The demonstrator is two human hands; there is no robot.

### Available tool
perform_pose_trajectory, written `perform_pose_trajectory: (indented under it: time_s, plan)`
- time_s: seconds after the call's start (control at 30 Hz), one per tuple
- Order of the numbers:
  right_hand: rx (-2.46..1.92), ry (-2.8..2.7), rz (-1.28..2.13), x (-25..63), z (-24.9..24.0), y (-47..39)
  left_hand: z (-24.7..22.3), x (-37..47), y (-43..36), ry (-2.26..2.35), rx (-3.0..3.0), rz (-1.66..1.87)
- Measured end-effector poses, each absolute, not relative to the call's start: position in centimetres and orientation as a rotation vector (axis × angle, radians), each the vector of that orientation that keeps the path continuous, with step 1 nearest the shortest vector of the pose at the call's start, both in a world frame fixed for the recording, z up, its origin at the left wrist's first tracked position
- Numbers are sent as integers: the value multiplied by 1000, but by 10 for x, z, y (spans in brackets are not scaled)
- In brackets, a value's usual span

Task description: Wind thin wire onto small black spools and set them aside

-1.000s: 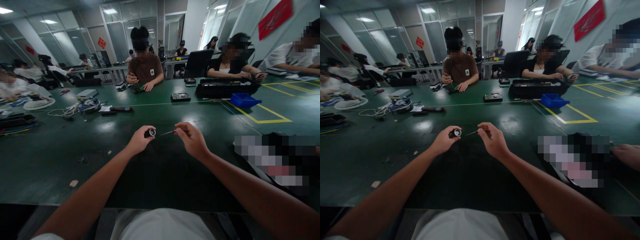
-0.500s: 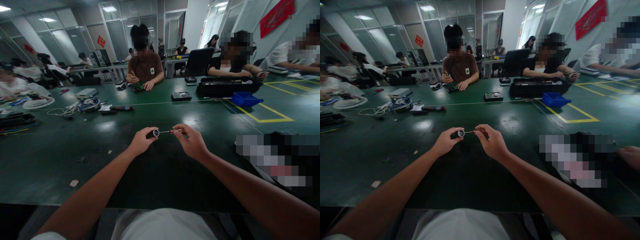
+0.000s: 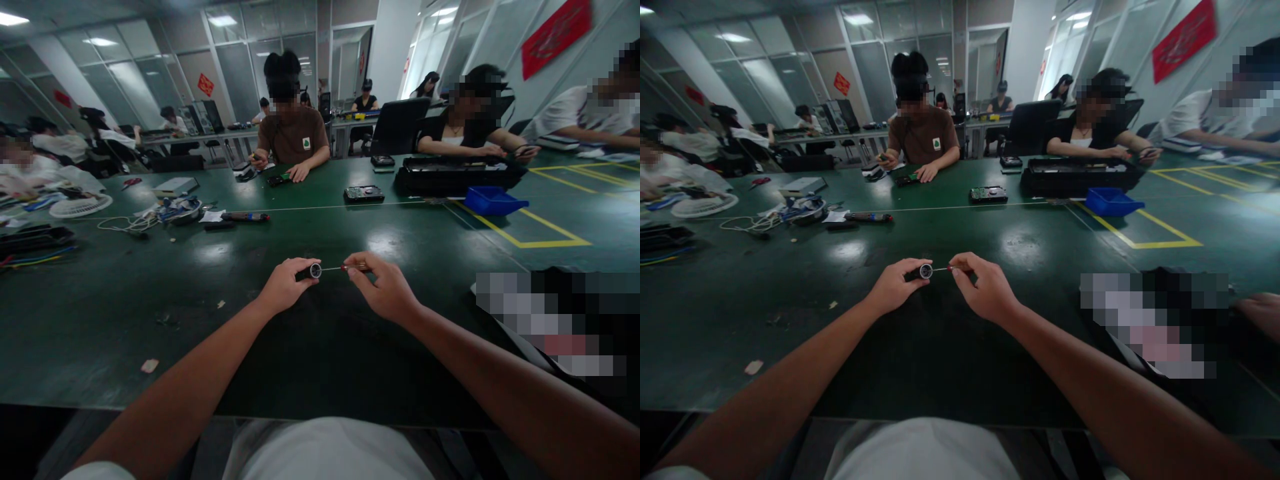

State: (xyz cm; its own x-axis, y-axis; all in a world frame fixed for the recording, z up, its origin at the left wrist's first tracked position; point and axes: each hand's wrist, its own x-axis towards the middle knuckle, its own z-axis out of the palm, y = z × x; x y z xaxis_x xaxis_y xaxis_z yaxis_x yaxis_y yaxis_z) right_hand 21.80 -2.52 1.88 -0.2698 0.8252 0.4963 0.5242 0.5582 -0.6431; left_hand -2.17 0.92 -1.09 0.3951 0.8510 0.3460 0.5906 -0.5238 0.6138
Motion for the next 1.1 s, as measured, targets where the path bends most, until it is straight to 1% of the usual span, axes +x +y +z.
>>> perform_pose_trajectory:
  time_s: [0.1, 0.27, 0.43, 0.63, 0.9, 1.1]
  plan:
    - [-1157, -2001, 490, 217, 19, -24, -12, -22, 10, 1247, 2266, 908]
    - [-1205, -1969, 440, 215, 17, -25, -11, -20, 8, 1274, 2276, 865]
    - [-1139, -1982, 473, 215, 18, -27, -8, -20, 7, 1309, 2253, 873]
    - [-1236, -1987, 534, 216, 17, -25, -8, -19, 7, 1305, 2263, 865]
    - [-1163, -1950, 506, 215, 19, -26, -8, -20, 7, 1313, 2266, 860]
    - [-1215, -1957, 566, 215, 19, -24, -7, -17, 6, 1304, 2279, 837]
